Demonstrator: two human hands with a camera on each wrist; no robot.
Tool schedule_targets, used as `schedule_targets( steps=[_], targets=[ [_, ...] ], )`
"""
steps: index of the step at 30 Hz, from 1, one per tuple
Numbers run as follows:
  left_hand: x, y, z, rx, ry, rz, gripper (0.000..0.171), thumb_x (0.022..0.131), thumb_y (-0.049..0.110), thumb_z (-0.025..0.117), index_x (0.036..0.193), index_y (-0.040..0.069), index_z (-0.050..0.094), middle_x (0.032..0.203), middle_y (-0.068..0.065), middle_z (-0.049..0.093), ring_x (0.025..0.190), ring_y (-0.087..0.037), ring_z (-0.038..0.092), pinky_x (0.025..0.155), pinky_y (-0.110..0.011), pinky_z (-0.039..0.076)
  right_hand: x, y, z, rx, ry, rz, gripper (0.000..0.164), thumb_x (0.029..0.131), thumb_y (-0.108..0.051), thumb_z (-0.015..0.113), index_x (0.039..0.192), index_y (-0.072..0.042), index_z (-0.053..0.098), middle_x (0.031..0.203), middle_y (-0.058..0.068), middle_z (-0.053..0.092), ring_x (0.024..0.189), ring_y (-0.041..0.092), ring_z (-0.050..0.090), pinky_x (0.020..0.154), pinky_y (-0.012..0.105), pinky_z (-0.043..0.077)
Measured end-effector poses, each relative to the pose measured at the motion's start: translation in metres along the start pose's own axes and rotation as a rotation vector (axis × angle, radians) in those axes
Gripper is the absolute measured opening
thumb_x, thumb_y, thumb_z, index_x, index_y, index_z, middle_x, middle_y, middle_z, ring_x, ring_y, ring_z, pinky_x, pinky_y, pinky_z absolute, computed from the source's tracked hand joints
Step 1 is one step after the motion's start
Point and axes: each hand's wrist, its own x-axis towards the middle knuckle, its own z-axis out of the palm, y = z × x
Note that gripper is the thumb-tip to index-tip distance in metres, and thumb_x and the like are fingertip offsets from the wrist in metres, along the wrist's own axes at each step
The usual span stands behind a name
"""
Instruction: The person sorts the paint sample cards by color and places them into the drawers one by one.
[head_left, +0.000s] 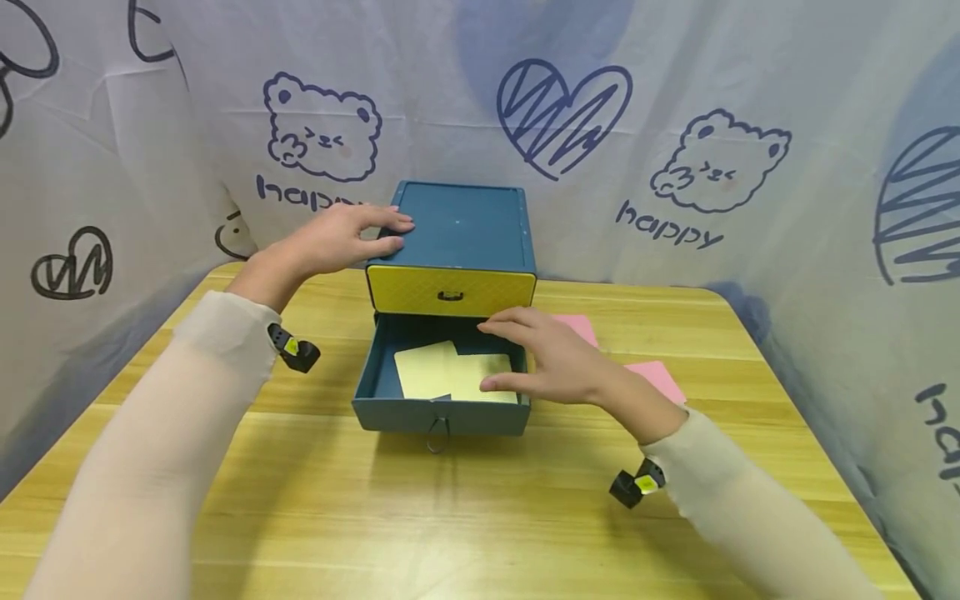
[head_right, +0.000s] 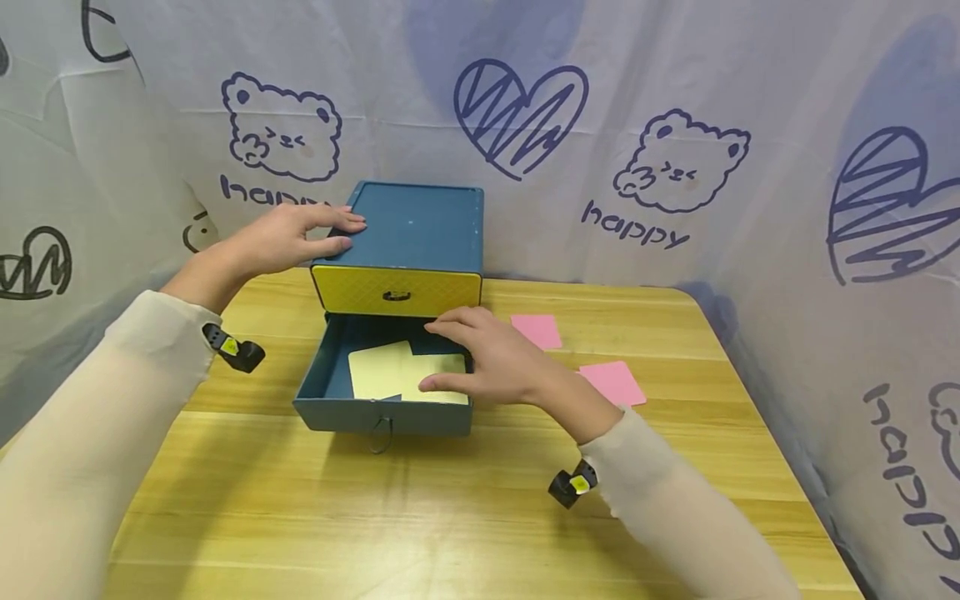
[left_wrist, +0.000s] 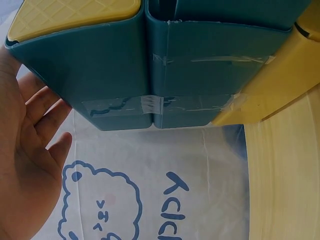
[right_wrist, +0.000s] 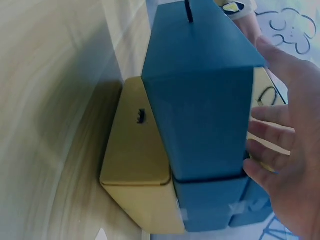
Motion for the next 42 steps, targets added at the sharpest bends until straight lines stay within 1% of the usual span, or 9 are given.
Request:
schedule_targets(
  steps=[6, 11, 15, 20, 25, 31, 35, 42],
  targets=[
    [0.0, 0.001, -0.001, 0.003, 0.001, 0.007, 0.048, 0.101, 0.041, 0.052, 0.144, 0.017, 0.053, 0.156, -0.009, 0.033, 0.144, -0.034, 0.026, 0.113, -0.057, 0.023, -0.017, 0.013, -0.01, 0.068, 0.063, 0.038, 0.063, 0.088, -0.049, 0.069, 0.138, -0.013, 0.056, 0.139, 0.005, 0.054, 0.129, 0.025, 0.047, 0.106, 0.047, 0.039],
    [0.0, 0.002, -0.001, 0.006, 0.0, 0.012, 0.048, 0.101, 0.04, 0.052, 0.143, 0.017, 0.053, 0.156, -0.01, 0.033, 0.144, -0.034, 0.026, 0.114, -0.056, 0.022, -0.033, 0.028, -0.013, 0.102, 0.106, 0.09, 0.057, 0.088, -0.046, 0.07, 0.135, -0.015, 0.058, 0.138, 0.002, 0.056, 0.131, 0.025, 0.046, 0.107, 0.05, 0.037],
    [0.0, 0.002, -0.002, -0.003, -0.002, 0.011, 0.049, 0.101, 0.04, 0.052, 0.144, 0.017, 0.052, 0.157, -0.01, 0.032, 0.144, -0.033, 0.025, 0.114, -0.057, 0.022, -0.043, 0.042, -0.012, 0.118, 0.146, 0.123, 0.056, 0.088, -0.043, 0.071, 0.135, -0.015, 0.059, 0.138, 0.002, 0.056, 0.131, 0.025, 0.046, 0.107, 0.051, 0.037],
    [0.0, 0.001, -0.002, -0.001, -0.001, 0.009, 0.048, 0.101, 0.041, 0.053, 0.143, 0.018, 0.053, 0.156, -0.009, 0.033, 0.144, -0.033, 0.026, 0.113, -0.057, 0.023, -0.052, 0.062, -0.006, 0.143, 0.167, 0.174, 0.059, 0.088, -0.043, 0.072, 0.136, -0.013, 0.057, 0.139, 0.005, 0.055, 0.129, 0.027, 0.048, 0.104, 0.052, 0.039],
    [0.0, 0.001, -0.001, 0.008, 0.009, 0.019, 0.048, 0.101, 0.04, 0.053, 0.143, 0.017, 0.054, 0.155, -0.009, 0.035, 0.143, -0.033, 0.028, 0.113, -0.056, 0.024, -0.059, 0.08, 0.003, 0.154, 0.151, 0.249, 0.065, 0.085, -0.045, 0.075, 0.138, -0.012, 0.055, 0.14, 0.009, 0.052, 0.126, 0.03, 0.048, 0.102, 0.054, 0.04],
    [-0.001, 0.002, -0.001, 0.017, 0.015, 0.028, 0.047, 0.101, 0.04, 0.053, 0.142, 0.016, 0.054, 0.155, -0.01, 0.036, 0.143, -0.033, 0.029, 0.113, -0.056, 0.024, -0.066, 0.102, 0.019, 0.196, 0.098, 0.342, 0.08, 0.081, -0.051, 0.076, 0.144, -0.011, 0.047, 0.147, 0.015, 0.042, 0.135, 0.037, 0.037, 0.108, 0.059, 0.031],
    [-0.001, 0.001, -0.001, 0.012, 0.017, 0.026, 0.047, 0.101, 0.039, 0.053, 0.142, 0.016, 0.054, 0.155, -0.01, 0.036, 0.143, -0.034, 0.028, 0.113, -0.056, 0.024, -0.068, 0.113, 0.028, 0.194, 0.072, 0.373, 0.088, 0.079, -0.054, 0.077, 0.147, -0.009, 0.044, 0.15, 0.02, 0.036, 0.138, 0.04, 0.032, 0.109, 0.061, 0.027],
    [-0.001, 0.001, 0.001, -0.016, 0.012, 0.009, 0.047, 0.101, 0.038, 0.054, 0.142, 0.016, 0.054, 0.155, -0.01, 0.035, 0.144, -0.034, 0.027, 0.114, -0.056, 0.022, -0.068, 0.131, 0.046, 0.196, 0.023, 0.41, 0.096, 0.075, -0.05, 0.081, 0.148, -0.004, 0.04, 0.149, 0.023, 0.036, 0.138, 0.042, 0.031, 0.111, 0.059, 0.025]
  ],
)
